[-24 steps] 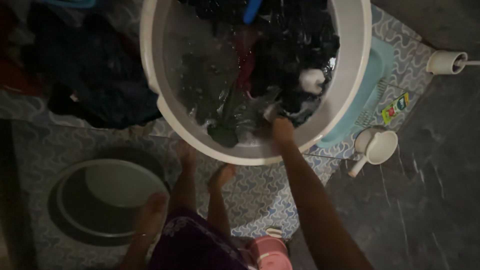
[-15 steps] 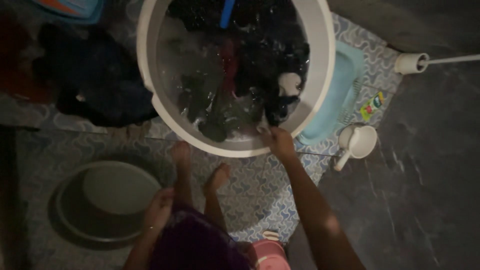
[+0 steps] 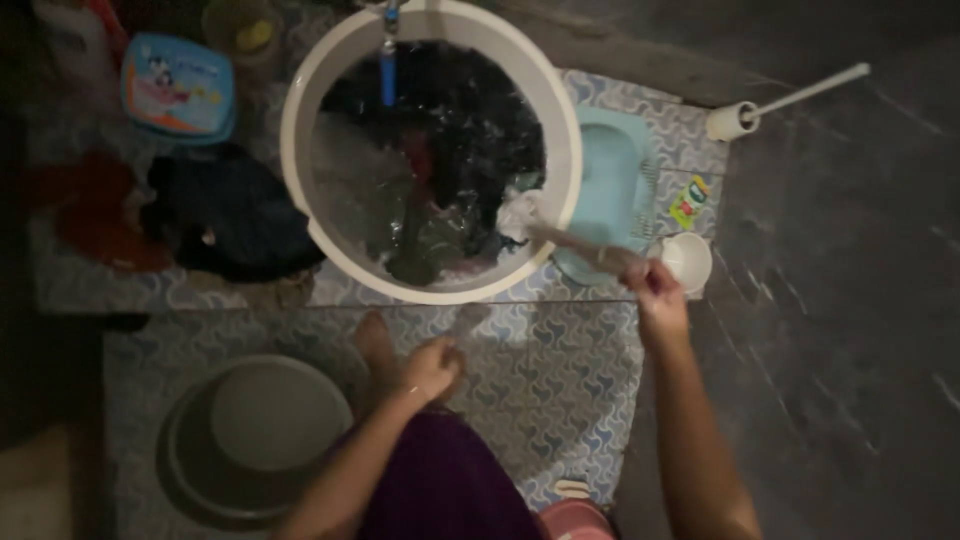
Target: Washing and wringing out laundry by hand in a plastic basin.
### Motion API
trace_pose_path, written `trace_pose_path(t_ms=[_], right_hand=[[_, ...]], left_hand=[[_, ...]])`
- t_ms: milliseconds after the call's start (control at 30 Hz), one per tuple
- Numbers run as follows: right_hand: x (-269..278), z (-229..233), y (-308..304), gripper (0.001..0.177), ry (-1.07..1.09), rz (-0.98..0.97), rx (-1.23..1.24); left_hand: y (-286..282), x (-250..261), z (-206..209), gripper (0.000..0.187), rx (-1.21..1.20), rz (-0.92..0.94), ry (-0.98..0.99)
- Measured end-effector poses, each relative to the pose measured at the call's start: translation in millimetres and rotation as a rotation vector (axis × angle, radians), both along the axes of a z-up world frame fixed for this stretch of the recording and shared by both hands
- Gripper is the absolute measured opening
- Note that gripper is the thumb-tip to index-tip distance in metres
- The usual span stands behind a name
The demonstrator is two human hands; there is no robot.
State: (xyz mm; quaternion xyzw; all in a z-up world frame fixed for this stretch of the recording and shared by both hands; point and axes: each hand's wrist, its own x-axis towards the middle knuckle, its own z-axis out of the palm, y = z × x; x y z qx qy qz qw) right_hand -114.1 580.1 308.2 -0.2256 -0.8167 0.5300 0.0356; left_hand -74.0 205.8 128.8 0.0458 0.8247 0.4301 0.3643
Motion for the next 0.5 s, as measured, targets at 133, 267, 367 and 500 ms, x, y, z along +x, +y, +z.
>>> trace_pose_path(t_ms=[133, 267, 367, 500], right_hand=[[-20, 94, 2, 0.021, 0.203, -0.032, -0.055], [1, 227, -8, 0.021, 0.320, -0.037, -0.146], [64, 296, 15, 0.021, 0.523, -0.021, -0.162], [189, 349, 62, 0.022, 0.654, -0.223, -0.151]], left_hand=[[75, -25, 19, 0.067, 0.026, -0.194, 0.077], [132, -44, 68, 0.103, 0.062, 0.006, 0.331], [166, -52, 133, 0.120, 0.187, 0.149, 0.577], [203, -61, 159, 0.099, 0.409, -0.038, 0.701]])
